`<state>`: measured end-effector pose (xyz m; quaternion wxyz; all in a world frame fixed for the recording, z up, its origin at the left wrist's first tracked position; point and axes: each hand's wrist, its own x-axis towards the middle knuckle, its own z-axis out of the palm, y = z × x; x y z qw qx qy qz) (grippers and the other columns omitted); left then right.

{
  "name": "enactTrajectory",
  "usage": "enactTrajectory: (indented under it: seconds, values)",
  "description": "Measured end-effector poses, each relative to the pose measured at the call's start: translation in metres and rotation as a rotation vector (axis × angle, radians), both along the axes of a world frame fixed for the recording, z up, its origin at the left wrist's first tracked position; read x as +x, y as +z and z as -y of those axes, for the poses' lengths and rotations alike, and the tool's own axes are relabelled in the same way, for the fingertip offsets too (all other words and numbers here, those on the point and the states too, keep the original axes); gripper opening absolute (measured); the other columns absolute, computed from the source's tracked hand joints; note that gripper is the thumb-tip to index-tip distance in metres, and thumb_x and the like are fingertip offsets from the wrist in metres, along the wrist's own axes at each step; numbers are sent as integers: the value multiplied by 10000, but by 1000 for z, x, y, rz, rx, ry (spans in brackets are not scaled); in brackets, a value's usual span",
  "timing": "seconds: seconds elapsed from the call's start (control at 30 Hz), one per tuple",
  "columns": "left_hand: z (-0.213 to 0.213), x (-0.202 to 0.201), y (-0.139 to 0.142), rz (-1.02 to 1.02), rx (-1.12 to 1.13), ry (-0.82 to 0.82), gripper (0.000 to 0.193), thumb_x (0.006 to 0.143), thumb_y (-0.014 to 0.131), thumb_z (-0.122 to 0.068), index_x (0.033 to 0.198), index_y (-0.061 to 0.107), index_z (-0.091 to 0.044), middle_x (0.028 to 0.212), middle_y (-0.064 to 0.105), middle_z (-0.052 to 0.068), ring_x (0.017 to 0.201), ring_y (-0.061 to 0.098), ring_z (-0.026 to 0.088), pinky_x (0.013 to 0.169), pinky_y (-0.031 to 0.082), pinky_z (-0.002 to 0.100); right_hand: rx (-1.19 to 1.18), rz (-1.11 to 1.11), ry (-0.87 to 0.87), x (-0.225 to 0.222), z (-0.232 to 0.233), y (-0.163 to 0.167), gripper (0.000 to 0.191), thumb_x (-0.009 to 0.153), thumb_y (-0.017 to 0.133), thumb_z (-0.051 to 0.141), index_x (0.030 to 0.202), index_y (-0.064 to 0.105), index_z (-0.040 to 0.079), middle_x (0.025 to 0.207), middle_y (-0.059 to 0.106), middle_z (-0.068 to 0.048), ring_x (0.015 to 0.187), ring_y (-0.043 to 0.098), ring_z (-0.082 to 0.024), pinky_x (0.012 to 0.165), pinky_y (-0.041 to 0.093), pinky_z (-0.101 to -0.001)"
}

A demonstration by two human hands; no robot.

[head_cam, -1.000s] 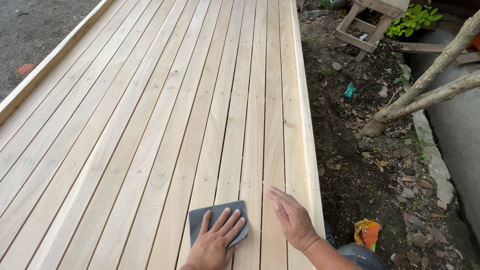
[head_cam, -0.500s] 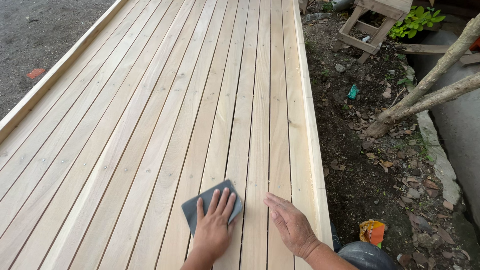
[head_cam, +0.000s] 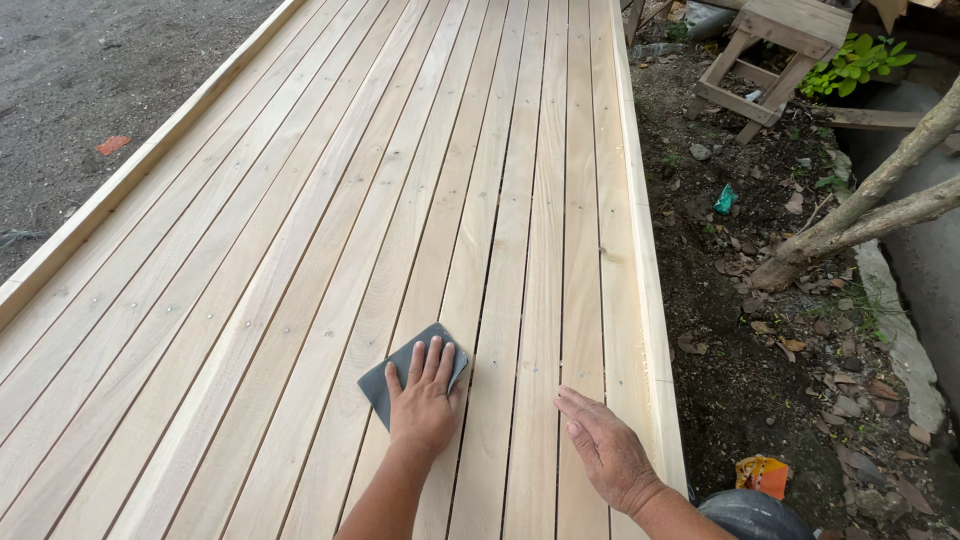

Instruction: The person sands the slatted wooden surface of a large framed panel, rubbing a sheet of sandpaper by hand along the planks. They work across different sections of the panel, steadying the wood with the other hand while sanding board after board.

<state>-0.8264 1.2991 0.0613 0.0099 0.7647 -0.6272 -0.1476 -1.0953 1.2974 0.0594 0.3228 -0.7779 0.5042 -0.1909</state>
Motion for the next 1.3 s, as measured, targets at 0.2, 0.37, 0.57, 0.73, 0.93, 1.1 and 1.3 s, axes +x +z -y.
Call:
enactTrajectory:
  seconds: [0.2, 0.37, 0.57, 0.73, 0.93, 1.1, 1.3]
  values:
    - [-58, -21, -24, -17, 196, -161, 701, 1033, 403, -478, 1641, 133, -255, 1736, 53, -31, 1589, -19, 205, 1253, -49, 609, 12, 6, -45, -4, 0, 3, 483, 1029, 406, 357, 1388, 622, 116, 1502, 563, -99, 1415, 513, -246, 1187, 373, -372]
    - [-84, -22, -59, 137, -852, -378, 737, 925, 398, -591, 1549, 191, -257, 1618, 152, -11, 1515, 64, 201, 1214, 1, 660, 38, 4, -34, 10, 4, -1, 486, 1035, 399, 361, 1390, 614, 109, 1501, 563, -101, 1422, 506, -242, 1192, 373, -378]
    - [-25, -5, -44, 27, 198, -179, 646, 1052, 287, -483, 1641, 108, -285, 1728, 22, -64, 1585, -40, 188, 1257, -61, 589, 59, 11, -34, 3, 4, -4, 504, 1035, 383, 369, 1393, 615, 101, 1508, 559, -100, 1434, 490, -245, 1201, 356, -382]
    - [20, 2, -16, 66, 17, -3, 621, 1033, 280, -423, 1626, 136, -303, 1714, 51, -60, 1567, 1, 177, 1254, -30, 567, 45, 34, -80, -11, 4, -2, 499, 1044, 388, 367, 1394, 610, 89, 1508, 562, -107, 1445, 486, -248, 1205, 350, -380]
    - [-30, -7, 3, 46, 175, 8, 639, 1052, 309, -449, 1639, 122, -280, 1732, 39, -53, 1590, -23, 187, 1258, -39, 573, -11, 72, -27, -4, 1, 4, 517, 1041, 390, 381, 1432, 579, 100, 1511, 572, -106, 1433, 515, -255, 1196, 383, -375]
    - [-49, 25, -5, 43, 224, -81, 652, 1038, 302, -476, 1638, 87, -340, 1720, 22, -105, 1582, -33, 158, 1269, -64, 564, 52, 134, 51, 16, 0, 7, 561, 1044, 362, 378, 1545, 429, 134, 1596, 481, -106, 1504, 394, -273, 1231, 287, -390]
    - [7, 80, -21, 95, -38, 134, 633, 1031, 331, -449, 1625, 165, -303, 1725, 84, -67, 1578, 25, 178, 1249, 5, 582, 41, 145, 28, 22, -6, 13, 639, 1028, 408, 387, 1603, 272, 145, 1631, 390, -129, 1518, 324, -275, 1232, 265, -399]
